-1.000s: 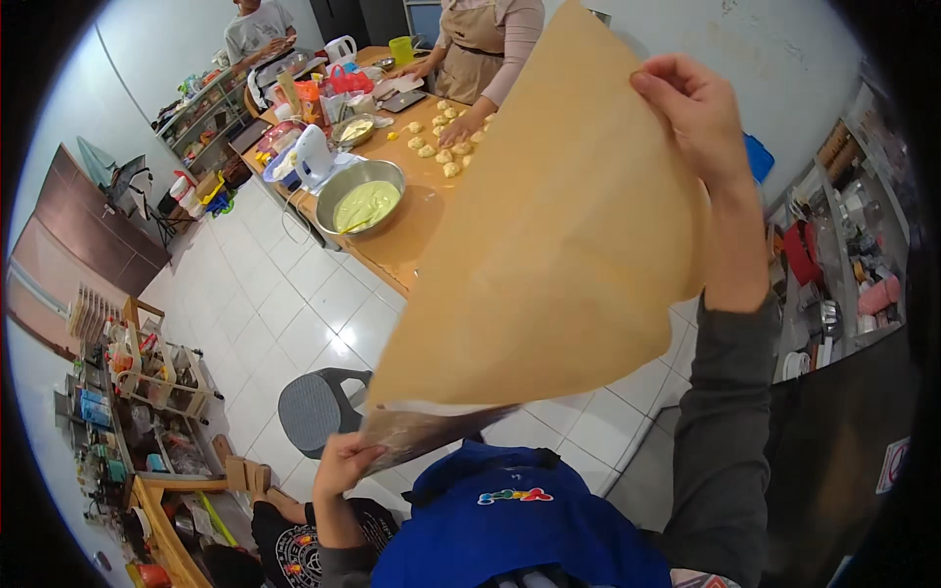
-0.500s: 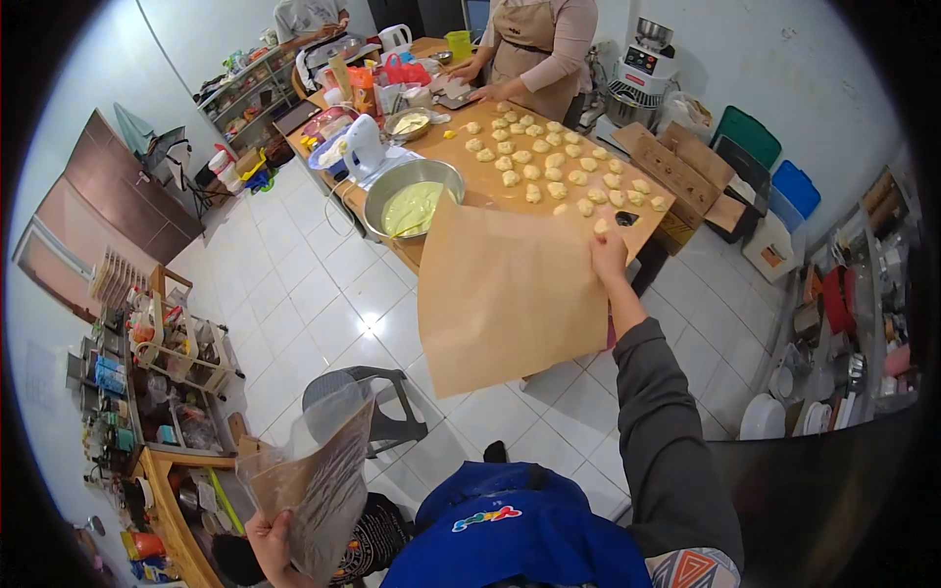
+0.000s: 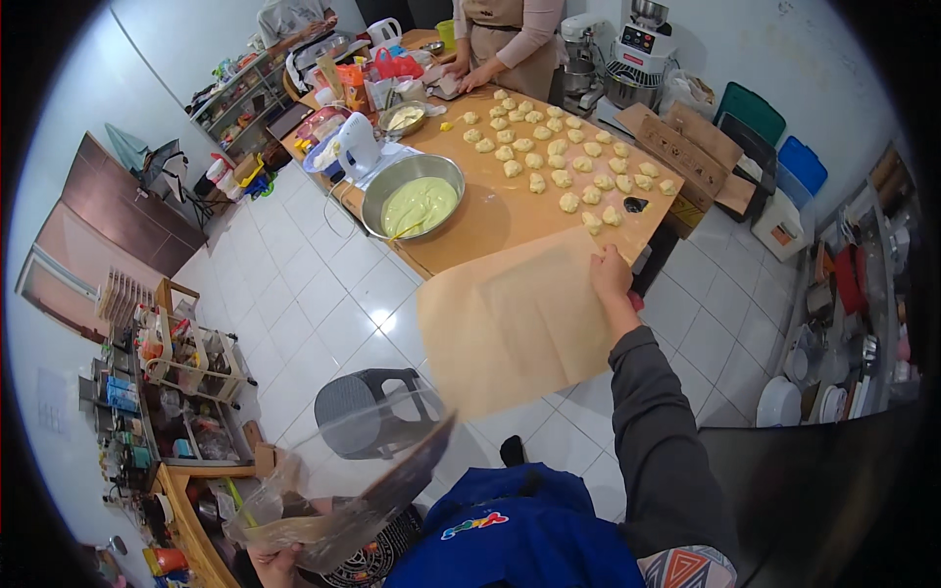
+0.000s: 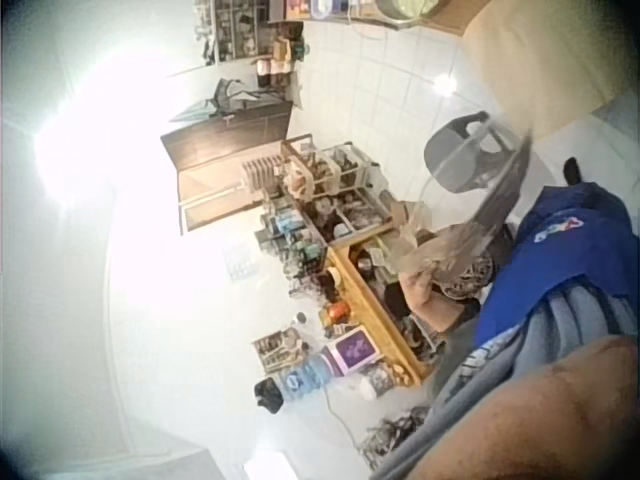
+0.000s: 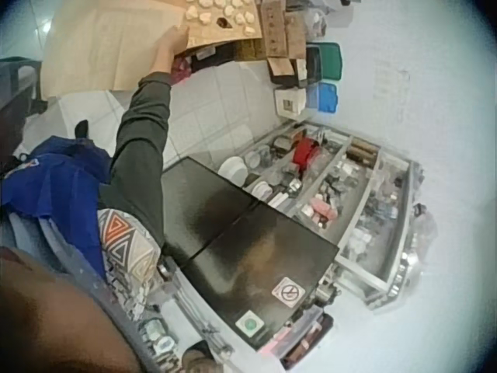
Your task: The person stirs a green batter in a metal bowl using a spatula and then retrieves and unfolds a sheet of baking paper.
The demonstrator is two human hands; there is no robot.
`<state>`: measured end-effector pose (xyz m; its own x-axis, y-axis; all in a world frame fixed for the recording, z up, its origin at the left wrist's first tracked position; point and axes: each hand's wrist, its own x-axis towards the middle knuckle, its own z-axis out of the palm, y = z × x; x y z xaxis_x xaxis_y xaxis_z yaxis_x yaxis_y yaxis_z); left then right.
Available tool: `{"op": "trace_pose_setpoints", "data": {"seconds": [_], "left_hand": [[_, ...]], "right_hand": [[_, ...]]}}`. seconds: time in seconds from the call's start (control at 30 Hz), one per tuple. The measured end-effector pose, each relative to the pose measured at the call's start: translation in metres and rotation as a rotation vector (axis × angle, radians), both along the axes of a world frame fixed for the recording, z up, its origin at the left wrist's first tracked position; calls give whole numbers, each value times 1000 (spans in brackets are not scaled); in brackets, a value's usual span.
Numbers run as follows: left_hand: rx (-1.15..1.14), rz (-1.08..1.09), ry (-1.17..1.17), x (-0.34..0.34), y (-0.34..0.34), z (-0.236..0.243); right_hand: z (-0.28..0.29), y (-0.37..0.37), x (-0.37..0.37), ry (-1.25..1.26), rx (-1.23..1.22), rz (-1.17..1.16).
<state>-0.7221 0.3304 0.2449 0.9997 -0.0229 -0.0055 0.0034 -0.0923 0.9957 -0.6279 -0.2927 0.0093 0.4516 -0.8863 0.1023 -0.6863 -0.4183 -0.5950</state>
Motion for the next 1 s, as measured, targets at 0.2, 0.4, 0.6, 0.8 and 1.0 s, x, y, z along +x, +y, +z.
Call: {"op": "trace_pose_setpoints", "data": {"seconds": [0.2,0.4,0.6,0.8,1.0], "left_hand": [[27,-306,-90,41,-18,-20],[-214,-520,-65,61,-73,-24],[-335,-710,-76,74,-145,-25],[-371,-955,12,75,-204,-23],[-441,-1089,-15,58,-278,-66]], "right_hand": [[36,4,-44,-342,-231,75],[138,98,-159,-668,1052,1316],[165,168,-237,-496,777,1074],[155,194,-313,-949,657,430],[195,196,-373,-765,139,77]]}}
